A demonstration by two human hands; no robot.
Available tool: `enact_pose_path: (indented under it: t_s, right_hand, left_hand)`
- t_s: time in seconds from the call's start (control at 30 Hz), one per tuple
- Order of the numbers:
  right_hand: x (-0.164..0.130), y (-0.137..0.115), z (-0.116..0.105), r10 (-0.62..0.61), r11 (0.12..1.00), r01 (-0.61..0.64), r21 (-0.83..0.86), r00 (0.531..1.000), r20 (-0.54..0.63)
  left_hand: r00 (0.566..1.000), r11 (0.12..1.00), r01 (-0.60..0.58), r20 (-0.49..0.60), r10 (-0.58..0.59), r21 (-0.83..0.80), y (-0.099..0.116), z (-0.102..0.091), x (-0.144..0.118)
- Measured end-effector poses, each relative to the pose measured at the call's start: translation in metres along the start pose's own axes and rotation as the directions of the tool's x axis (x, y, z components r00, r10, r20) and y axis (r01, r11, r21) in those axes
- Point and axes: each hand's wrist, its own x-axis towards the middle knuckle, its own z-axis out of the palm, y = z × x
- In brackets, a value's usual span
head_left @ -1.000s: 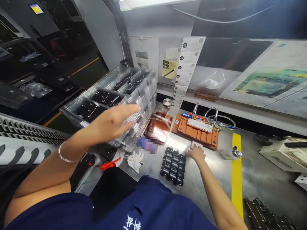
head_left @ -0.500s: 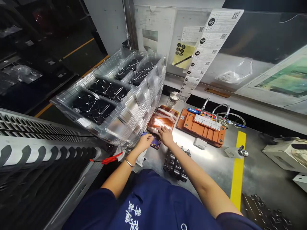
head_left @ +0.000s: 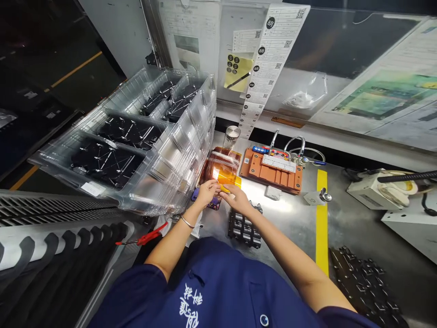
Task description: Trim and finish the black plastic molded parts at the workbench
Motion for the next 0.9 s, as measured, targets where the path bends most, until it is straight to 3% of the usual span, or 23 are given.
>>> enact_pose_path:
  t_s: [0.1,0.23,0.37,0.47,0.53,0.63,0.73,0.9]
  right_hand:
    - [-0.003,-0.008,-0.016,0.086,0.993,-0.078,0.084,0.992,-0.097]
    - [-0.009,-0.021,-0.032,0.128,0.991,-0.123,0.062,0.987,-0.097]
    - [-0.017,-0.031,-0.049,0.146,0.989,-0.145,0.02,0.988,-0.059]
    - [-0.019,-0.037,-0.063,0.129,0.991,-0.129,0.039,0.992,0.012]
    - [-0.02,-0.04,-0.072,0.117,0.987,-0.126,0.101,0.989,0.086]
    - [-0.021,-0.041,-0.08,0.12,0.98,-0.142,0.139,0.981,0.15]
    - [-0.023,-0.041,-0.084,0.117,0.98,-0.141,0.138,0.979,0.168]
    - [-0.023,-0.04,-0.087,0.12,0.94,-0.182,0.288,0.968,0.221]
  left_hand:
    - [0.964,0.971,-0.23,0.151,0.218,0.069,-0.002,0.011,-0.012]
    - [0.82,0.773,-0.566,0.298,0.49,0.287,0.003,0.016,-0.028]
    - [0.697,0.56,-0.716,0.466,0.545,0.417,0.014,0.013,-0.039]
    - [0.641,0.446,-0.768,0.548,0.538,0.46,0.019,0.011,-0.044]
    - [0.623,0.396,-0.782,0.579,0.526,0.481,0.021,0.011,-0.047]
    - [0.621,0.391,-0.784,0.599,0.506,0.482,0.022,0.011,-0.052]
    - [0.644,0.437,-0.764,0.598,0.477,0.474,0.024,0.011,-0.056]
    - [0.701,0.542,-0.703,0.578,0.419,0.46,0.029,0.008,-0.065]
